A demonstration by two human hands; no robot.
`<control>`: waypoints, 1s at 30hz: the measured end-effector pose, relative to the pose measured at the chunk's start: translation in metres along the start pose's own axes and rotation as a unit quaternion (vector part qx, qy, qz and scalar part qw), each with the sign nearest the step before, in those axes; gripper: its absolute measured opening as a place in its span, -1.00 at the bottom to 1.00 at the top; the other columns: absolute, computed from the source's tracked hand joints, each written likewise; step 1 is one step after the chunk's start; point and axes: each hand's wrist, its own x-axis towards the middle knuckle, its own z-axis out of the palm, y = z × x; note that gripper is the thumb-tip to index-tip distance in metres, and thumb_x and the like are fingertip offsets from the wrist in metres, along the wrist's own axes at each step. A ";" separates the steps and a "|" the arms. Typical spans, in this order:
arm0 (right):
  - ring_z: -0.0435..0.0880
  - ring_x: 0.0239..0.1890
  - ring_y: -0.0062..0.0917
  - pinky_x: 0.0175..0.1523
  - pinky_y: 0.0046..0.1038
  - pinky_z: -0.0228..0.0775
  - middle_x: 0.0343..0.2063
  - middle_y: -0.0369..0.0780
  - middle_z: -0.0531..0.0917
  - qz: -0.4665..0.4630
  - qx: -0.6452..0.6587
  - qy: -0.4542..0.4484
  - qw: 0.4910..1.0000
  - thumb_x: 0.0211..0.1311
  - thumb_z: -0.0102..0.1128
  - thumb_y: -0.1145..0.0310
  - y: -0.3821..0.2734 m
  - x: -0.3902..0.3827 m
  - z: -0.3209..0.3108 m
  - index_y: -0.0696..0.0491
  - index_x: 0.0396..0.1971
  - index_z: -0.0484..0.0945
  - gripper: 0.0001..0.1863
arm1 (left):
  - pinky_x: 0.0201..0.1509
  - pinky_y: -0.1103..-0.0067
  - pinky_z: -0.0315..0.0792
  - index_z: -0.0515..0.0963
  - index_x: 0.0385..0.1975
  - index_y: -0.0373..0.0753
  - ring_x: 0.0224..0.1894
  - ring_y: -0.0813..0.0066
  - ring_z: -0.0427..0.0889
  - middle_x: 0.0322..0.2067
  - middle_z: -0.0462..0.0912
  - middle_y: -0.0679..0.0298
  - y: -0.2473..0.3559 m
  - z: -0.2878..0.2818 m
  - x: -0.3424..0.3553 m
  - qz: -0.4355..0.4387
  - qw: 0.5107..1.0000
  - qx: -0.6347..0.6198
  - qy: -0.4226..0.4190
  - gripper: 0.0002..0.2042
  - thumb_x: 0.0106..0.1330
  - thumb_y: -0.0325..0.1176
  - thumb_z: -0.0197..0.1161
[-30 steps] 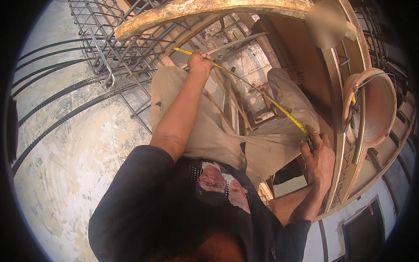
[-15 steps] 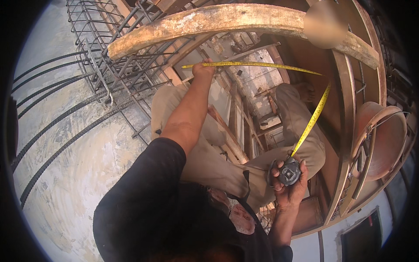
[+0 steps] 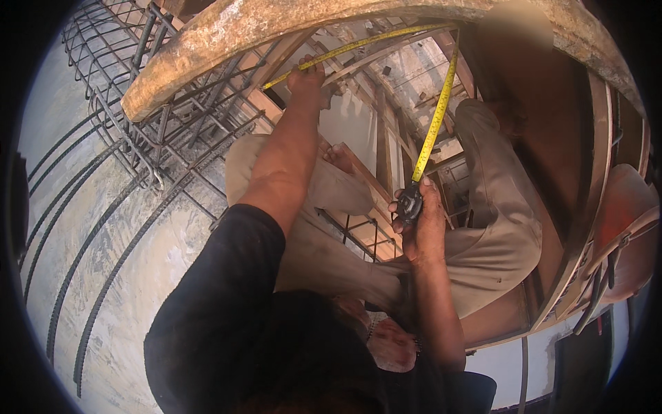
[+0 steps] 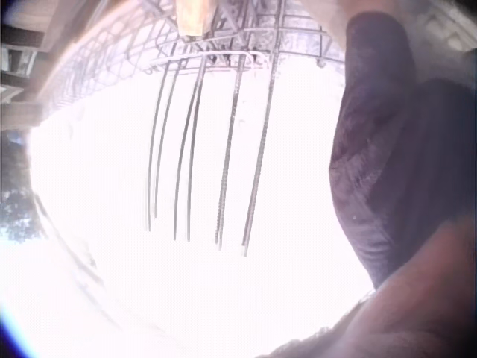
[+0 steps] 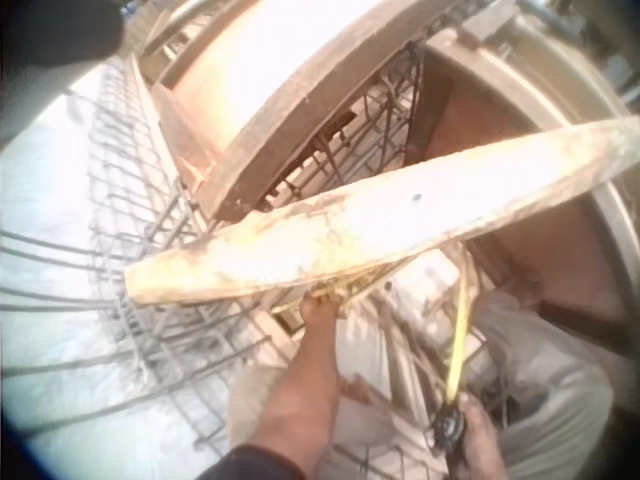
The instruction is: The person assembles a wooden formwork structure by hammering nails into boards and measuring a curved wooden piece with a tape measure before sawing it.
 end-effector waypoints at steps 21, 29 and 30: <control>0.67 -0.50 -0.57 -0.64 -0.55 0.35 -0.44 -0.26 0.58 0.004 -0.016 0.036 0.999 0.46 0.08 0.01 -0.015 0.046 0.049 -0.01 -0.17 0.40 -0.67 | 0.22 0.18 0.56 0.36 0.08 -0.30 0.09 0.25 0.55 0.09 0.45 0.16 -0.010 -0.005 0.035 0.023 0.999 0.016 0.032 -0.68 0.58 -0.18 -0.07; 0.60 -0.56 -0.64 -0.67 -0.60 0.29 -0.55 -0.36 0.49 0.024 -0.003 0.034 0.999 0.39 0.17 0.02 0.001 0.070 0.042 0.00 -0.07 0.43 -0.63 | 0.18 0.07 0.53 0.43 0.17 -0.20 0.11 0.24 0.63 0.10 0.59 0.23 0.032 -0.018 0.095 0.013 0.999 0.007 0.038 -0.69 0.56 -0.21 -0.01; 0.60 -0.56 -0.64 -0.66 -0.61 0.29 -0.55 -0.37 0.48 0.036 -0.026 0.008 0.999 0.38 0.18 0.02 -0.001 0.067 0.047 -0.02 -0.07 0.43 -0.64 | 0.17 0.07 0.53 0.43 0.16 -0.21 0.10 0.24 0.64 0.09 0.60 0.22 0.085 -0.023 0.118 0.043 0.999 0.012 0.003 -0.68 0.56 -0.20 -0.01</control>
